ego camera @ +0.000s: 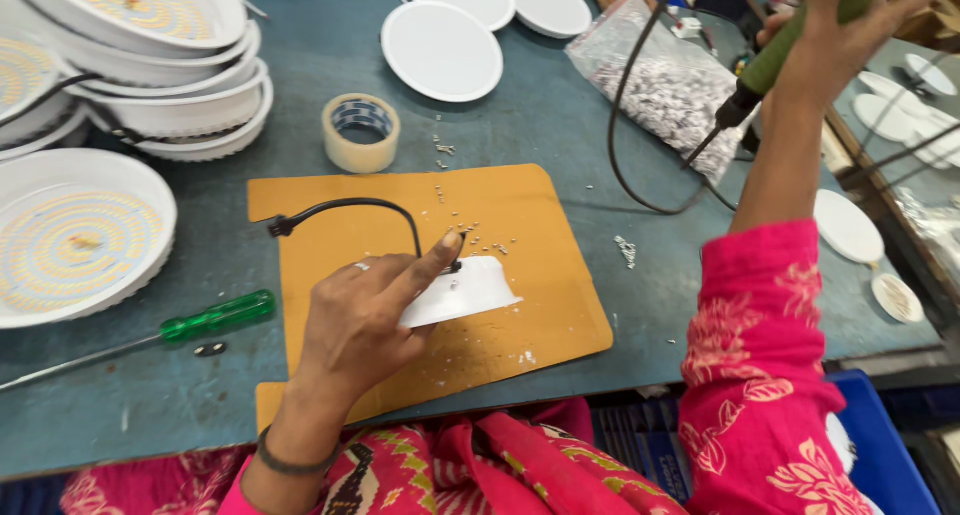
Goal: The person assembles LED light fixtures by attaching a white plastic cover to a circular LED base, securing it with screws using a power drill, and connecting wires. The person handles multiple units, placing finished ones into a blue crate.
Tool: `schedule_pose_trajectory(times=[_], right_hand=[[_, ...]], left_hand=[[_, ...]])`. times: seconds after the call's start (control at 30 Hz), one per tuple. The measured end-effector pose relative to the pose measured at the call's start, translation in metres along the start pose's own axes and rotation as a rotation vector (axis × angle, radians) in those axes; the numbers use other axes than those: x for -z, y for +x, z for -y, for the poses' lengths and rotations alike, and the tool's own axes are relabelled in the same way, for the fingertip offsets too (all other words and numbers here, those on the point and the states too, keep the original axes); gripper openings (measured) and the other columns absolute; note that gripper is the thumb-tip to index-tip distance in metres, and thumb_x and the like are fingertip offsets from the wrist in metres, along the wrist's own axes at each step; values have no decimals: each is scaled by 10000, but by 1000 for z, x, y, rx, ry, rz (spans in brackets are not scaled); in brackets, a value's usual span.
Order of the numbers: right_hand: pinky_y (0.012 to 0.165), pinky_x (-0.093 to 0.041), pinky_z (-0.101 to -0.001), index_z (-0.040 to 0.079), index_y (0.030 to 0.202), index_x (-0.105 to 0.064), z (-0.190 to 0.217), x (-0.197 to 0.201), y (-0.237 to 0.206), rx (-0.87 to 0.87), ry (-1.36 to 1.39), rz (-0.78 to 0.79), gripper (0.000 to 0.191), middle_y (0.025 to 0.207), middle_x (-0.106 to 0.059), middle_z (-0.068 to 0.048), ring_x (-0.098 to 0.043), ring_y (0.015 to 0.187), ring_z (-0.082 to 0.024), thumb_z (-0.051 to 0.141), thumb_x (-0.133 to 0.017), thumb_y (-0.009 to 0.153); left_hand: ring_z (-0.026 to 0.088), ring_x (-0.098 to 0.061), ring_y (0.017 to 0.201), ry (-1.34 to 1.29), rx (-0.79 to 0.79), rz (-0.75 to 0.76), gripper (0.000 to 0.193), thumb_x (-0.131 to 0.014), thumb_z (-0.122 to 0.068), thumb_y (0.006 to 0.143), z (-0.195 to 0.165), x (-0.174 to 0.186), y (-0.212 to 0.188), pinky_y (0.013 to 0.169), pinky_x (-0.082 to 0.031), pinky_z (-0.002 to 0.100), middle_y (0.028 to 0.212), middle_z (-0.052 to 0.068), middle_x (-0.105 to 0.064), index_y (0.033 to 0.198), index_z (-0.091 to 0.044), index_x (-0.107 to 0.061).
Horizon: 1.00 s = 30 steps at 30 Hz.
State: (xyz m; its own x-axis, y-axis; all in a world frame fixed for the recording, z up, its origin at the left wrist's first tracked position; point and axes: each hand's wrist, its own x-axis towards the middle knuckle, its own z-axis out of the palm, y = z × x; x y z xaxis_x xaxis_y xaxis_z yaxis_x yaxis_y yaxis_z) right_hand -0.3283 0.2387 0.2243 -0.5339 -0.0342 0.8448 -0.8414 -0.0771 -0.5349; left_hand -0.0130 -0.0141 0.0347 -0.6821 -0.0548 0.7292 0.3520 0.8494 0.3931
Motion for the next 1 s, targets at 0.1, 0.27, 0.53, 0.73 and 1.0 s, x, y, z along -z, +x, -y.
schedule_pose_trajectory(times=[0.1,0.27,0.53,0.73,1.0], right_hand=[[646,-572,-339,134,1478,-320,2,50,-17,-47,27,51,612,1040,-638,-101,-679,768,-203,330,-690,1032],[691,-552,-363,121,1517,-408,19,106,-56,-139,122,132,606,1008,-622,-96,-670,807,-218,479,-615,1074],[665,-520,-323,111,1344,-547,74,77,-122,-271,574,398,475,844,-619,-53,-646,713,-158,487,-589,1056],[652,-513,-255,129,1117,-594,87,41,-134,-86,1055,543,232,785,-632,-9,-644,667,-89,324,-635,998],[638,-501,-195,142,862,-636,81,10,-120,-99,1035,557,93,726,-645,39,-635,610,-7,144,-665,950]], left_hand=[[249,-691,779,-4,-7,4,901,-787,-59,555,-1,1,-1,696,-549,385,967,42,-738,1423,-215,-604],[261,-695,791,21,0,5,908,-755,-19,543,-1,1,-2,700,-551,387,986,48,-743,1418,-220,-619],[263,-680,743,23,2,32,880,-744,-49,573,-4,0,-1,696,-554,397,892,51,-716,1426,-221,-611],[240,-688,788,55,-37,-42,866,-725,-41,671,-7,-3,-2,718,-544,380,925,26,-709,1495,-250,-557],[233,-627,703,48,-39,-69,873,-735,-36,705,-10,-7,-8,648,-506,375,869,15,-656,1509,-311,-536]])
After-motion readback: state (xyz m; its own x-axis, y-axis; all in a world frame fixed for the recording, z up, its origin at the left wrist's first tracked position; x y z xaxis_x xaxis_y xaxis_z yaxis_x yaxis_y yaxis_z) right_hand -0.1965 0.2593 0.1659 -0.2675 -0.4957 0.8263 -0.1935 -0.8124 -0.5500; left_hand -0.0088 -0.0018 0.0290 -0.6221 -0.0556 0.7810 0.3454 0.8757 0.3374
